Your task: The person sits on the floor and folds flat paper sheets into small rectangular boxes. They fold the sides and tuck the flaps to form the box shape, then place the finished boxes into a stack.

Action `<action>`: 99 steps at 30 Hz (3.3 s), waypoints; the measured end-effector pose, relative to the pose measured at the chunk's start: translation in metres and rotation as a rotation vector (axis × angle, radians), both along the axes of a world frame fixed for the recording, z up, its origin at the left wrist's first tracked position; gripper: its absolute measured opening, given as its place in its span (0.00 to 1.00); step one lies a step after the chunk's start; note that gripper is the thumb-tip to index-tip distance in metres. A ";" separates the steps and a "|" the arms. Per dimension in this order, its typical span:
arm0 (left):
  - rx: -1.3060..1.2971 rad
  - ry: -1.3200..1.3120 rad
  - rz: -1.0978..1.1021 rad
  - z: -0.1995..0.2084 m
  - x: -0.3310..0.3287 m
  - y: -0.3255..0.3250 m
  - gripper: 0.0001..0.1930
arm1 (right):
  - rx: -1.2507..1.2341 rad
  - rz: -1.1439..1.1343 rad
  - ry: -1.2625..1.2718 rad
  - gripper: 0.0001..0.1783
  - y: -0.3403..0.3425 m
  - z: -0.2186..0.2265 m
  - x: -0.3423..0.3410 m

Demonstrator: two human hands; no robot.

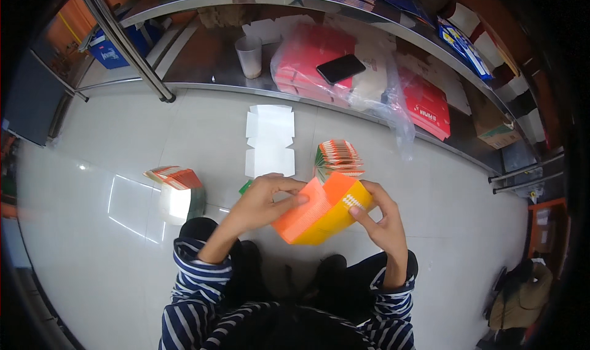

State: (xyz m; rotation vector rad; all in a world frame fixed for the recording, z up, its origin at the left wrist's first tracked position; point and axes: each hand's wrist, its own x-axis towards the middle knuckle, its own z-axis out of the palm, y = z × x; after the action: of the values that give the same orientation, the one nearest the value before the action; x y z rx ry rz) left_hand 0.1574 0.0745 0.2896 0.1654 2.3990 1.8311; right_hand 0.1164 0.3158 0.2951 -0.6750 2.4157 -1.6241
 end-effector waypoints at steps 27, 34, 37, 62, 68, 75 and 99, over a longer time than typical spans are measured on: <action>0.022 0.263 0.123 -0.016 0.010 0.041 0.09 | -0.097 -0.312 0.170 0.06 -0.027 -0.026 0.000; -0.216 0.723 0.111 -0.012 0.013 0.041 0.09 | -0.043 -0.007 0.143 0.04 -0.023 -0.009 0.010; -0.303 0.940 0.116 -0.013 0.010 0.039 0.09 | -0.044 -0.003 0.282 0.04 -0.024 -0.004 0.009; 0.076 0.203 0.085 -0.012 0.013 0.041 0.12 | 0.099 0.322 0.443 0.14 -0.014 0.002 0.004; 0.458 -0.158 0.079 -0.013 0.005 0.009 0.16 | 0.074 -0.141 0.349 0.27 -0.009 0.002 -0.003; 0.882 -0.155 0.244 -0.015 -0.005 -0.015 0.16 | -0.557 0.016 -0.526 0.19 -0.005 -0.008 -0.007; -0.055 0.198 0.006 -0.006 0.002 0.013 0.12 | -0.071 -0.154 0.605 0.11 -0.045 -0.013 0.037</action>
State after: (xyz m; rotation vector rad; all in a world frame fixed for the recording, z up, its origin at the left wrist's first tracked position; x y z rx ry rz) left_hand 0.1592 0.0878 0.2831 0.3491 2.5793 1.8276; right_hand 0.1531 0.2706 0.2818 -1.1620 2.8844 -1.7671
